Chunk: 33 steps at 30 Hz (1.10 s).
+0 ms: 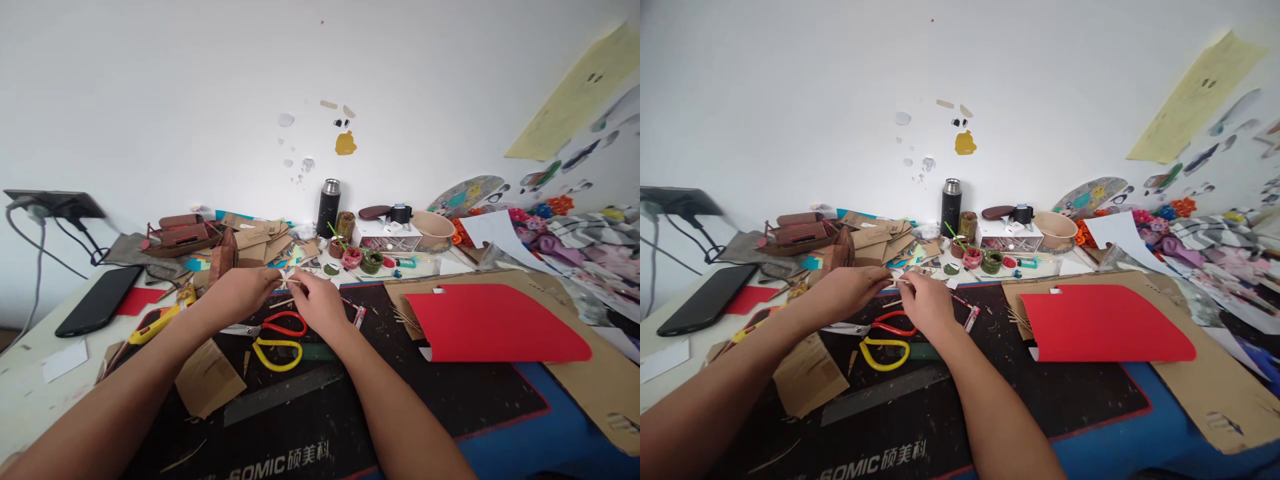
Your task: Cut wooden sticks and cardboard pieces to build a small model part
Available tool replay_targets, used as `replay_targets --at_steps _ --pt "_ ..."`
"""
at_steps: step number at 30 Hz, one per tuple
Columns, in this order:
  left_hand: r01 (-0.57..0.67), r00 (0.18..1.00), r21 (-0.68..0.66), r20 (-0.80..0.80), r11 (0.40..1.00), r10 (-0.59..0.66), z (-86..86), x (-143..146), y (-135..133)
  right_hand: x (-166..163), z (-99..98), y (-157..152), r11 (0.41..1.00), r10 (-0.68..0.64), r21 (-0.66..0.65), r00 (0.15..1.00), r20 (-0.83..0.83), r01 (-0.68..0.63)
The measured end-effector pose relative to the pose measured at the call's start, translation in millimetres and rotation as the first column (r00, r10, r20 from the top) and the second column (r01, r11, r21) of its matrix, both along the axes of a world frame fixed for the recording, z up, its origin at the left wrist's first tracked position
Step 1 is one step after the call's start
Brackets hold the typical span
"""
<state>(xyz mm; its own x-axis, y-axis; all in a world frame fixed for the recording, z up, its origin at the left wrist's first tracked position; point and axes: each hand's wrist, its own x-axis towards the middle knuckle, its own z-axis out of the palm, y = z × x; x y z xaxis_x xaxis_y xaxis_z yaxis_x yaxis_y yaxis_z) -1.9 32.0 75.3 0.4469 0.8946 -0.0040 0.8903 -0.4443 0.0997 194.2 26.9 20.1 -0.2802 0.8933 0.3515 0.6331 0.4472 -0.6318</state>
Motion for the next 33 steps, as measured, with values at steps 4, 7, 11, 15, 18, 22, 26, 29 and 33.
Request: replay_targets --at_steps 4,7,11,15,18,22,26,29,33 --pt "0.017 1.000 -0.005 -0.026 1.000 -0.017 -2.0 1 -1 0 -0.3 1 1.000 -0.006 0.017 0.998 0.063 0.005" --pt "0.017 1.000 0.016 0.017 1.000 -0.017 -7.0 0 -1 0 1.1 0 1.000 -0.002 0.001 0.994 0.109 0.001" --pt "0.041 0.999 0.023 -0.026 0.999 -0.041 -12.7 -1 1 0 4.2 -2 1.000 0.002 -0.011 0.989 0.148 -0.001" --pt "0.092 0.995 0.045 -0.036 0.995 -0.090 -13.4 0 1 -1 7.2 -3 1.000 0.000 -0.029 0.979 0.203 0.006" --pt "0.081 0.995 0.029 -0.062 0.996 -0.079 -11.1 2 0 -1 10.0 -4 0.998 -0.008 -0.052 0.966 0.260 0.022" --pt "0.070 0.985 0.014 -0.157 0.997 -0.067 -10.1 4 -2 -1 13.0 -5 0.996 -0.017 -0.072 0.944 0.329 0.043" --pt "0.087 0.977 0.035 -0.200 0.996 -0.078 -13.9 5 -1 -2 13.5 -5 0.995 -0.024 -0.085 0.937 0.350 0.057" --pt "0.074 0.976 0.034 -0.208 0.997 -0.066 -14.5 5 -1 -2 12.5 -5 0.995 -0.022 -0.080 0.935 0.355 0.054" --pt "0.050 0.971 0.027 -0.234 0.998 -0.042 -10.7 8 -2 -1 10.7 -5 0.997 -0.024 -0.056 0.935 0.355 0.047"
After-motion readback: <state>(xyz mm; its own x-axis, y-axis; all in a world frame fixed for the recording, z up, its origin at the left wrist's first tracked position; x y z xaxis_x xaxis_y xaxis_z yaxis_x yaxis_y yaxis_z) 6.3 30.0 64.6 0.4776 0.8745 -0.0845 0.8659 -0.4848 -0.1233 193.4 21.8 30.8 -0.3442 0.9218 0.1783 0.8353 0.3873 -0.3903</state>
